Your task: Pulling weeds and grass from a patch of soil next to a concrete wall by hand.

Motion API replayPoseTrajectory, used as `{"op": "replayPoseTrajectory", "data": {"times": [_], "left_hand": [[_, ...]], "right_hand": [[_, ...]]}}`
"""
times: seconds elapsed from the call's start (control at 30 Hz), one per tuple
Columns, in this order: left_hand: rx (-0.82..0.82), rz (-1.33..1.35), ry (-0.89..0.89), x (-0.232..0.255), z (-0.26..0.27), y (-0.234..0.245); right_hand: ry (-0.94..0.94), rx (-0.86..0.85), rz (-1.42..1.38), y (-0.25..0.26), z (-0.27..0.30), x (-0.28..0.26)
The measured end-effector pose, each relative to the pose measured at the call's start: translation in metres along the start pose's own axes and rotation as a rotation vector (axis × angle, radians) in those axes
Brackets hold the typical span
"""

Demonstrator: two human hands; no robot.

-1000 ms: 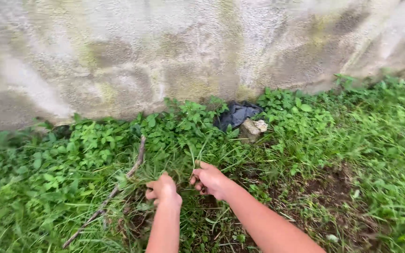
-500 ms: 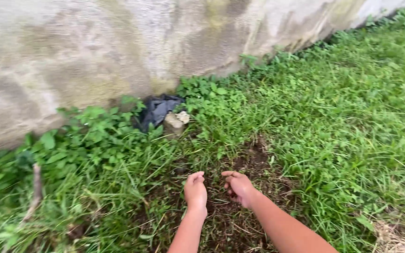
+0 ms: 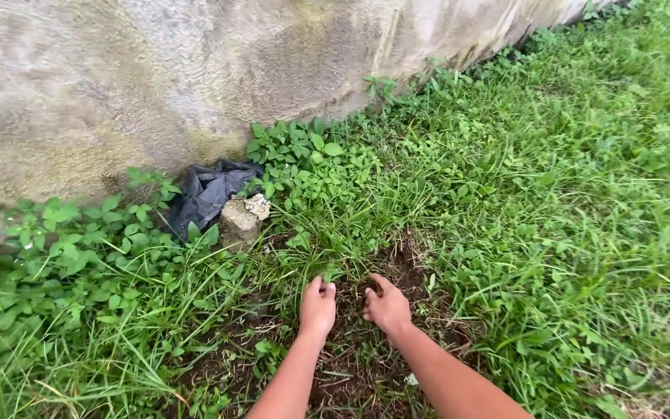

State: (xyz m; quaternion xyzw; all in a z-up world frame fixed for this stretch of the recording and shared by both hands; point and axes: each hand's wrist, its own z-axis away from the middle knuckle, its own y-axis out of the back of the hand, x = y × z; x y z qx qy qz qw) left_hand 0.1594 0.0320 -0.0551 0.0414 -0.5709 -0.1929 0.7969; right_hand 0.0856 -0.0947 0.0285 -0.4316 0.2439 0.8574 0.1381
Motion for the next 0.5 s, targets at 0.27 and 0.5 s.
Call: {"op": "replayPoseTrajectory", "data": {"times": [0.27,0.5], "left_hand": [[-0.092,-0.067,0.13,0.023,-0.021,-0.005],[-0.095,0.057,0.251,0.041,-0.027,-0.009]], "right_hand": [[0.082,-0.061,0.133,-0.032,-0.041,-0.015],[0.103,0.04,-0.269,-0.032,-0.054,0.015]]}}
